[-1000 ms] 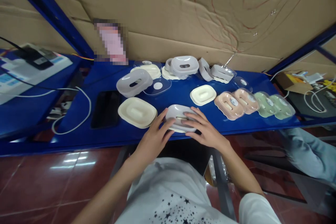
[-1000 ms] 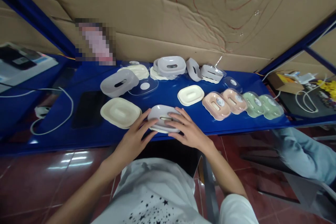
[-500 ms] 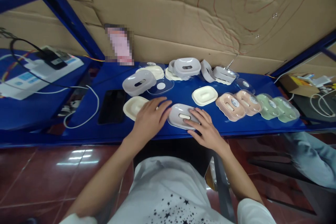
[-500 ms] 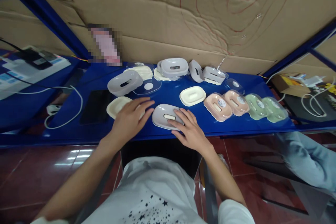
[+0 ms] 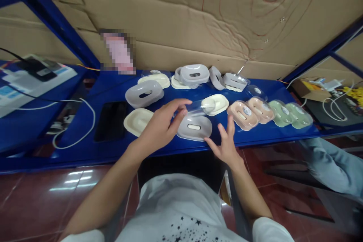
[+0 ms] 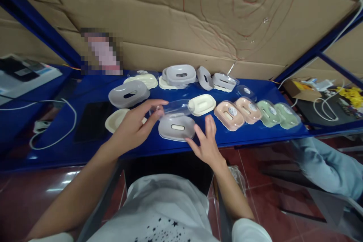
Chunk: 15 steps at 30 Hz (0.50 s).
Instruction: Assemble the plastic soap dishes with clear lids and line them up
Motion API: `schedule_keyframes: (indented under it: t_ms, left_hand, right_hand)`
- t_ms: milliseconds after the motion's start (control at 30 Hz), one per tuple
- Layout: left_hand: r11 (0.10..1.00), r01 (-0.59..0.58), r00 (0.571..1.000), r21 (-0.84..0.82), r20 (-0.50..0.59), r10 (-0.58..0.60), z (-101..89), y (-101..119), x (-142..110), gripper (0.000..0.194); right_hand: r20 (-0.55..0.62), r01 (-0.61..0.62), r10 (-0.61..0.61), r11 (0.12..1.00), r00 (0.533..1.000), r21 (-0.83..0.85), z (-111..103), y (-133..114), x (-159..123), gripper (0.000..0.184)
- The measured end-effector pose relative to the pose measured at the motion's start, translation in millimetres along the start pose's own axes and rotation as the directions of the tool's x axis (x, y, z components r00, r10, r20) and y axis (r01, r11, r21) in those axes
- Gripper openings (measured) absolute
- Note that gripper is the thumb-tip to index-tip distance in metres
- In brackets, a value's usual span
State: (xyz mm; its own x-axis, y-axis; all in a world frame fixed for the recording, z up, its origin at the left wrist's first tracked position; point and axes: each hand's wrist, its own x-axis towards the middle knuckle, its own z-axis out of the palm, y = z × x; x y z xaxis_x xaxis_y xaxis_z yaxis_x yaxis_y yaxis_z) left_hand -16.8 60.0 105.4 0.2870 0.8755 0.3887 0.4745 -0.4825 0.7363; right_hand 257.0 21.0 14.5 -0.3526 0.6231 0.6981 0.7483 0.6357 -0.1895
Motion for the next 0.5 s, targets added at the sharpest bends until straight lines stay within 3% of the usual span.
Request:
schedule_keyframes:
  t_ms: [67, 167, 333, 500]
  left_hand:
    - [0.966, 0.058, 0.996, -0.251, 0.086, -0.037, -1.5, 10, -1, 0.037]
    - [0.885, 0.167, 0.976, -0.434, 0.2, -0.086, 3.4, 10, 3, 0.039]
    - [0.905, 0.222, 0.974, -0.364, 0.126, -0.189, 16.8, -9, 3, 0.042]
    - [0.954, 0.131, 0.991, -0.269, 0.006, -0.134, 30.5, -20, -4, 0.039]
  right_hand:
    - [-0.025, 0.063, -0.065, 0.994, 0.998, -0.084, -6, -1, 5, 0.105]
    - [0.084, 0.123, -0.115, 0.989, 0.99, -0.088, -16, 0, 18, 0.096]
    - [0.138, 0.119, -0.115, 0.993, 0.984, -0.022, -13, 4, 27, 0.066]
    - [0.185, -0.056, 0.055, 0.998, 0.981, -0.001, 1, 0, 15, 0.061]
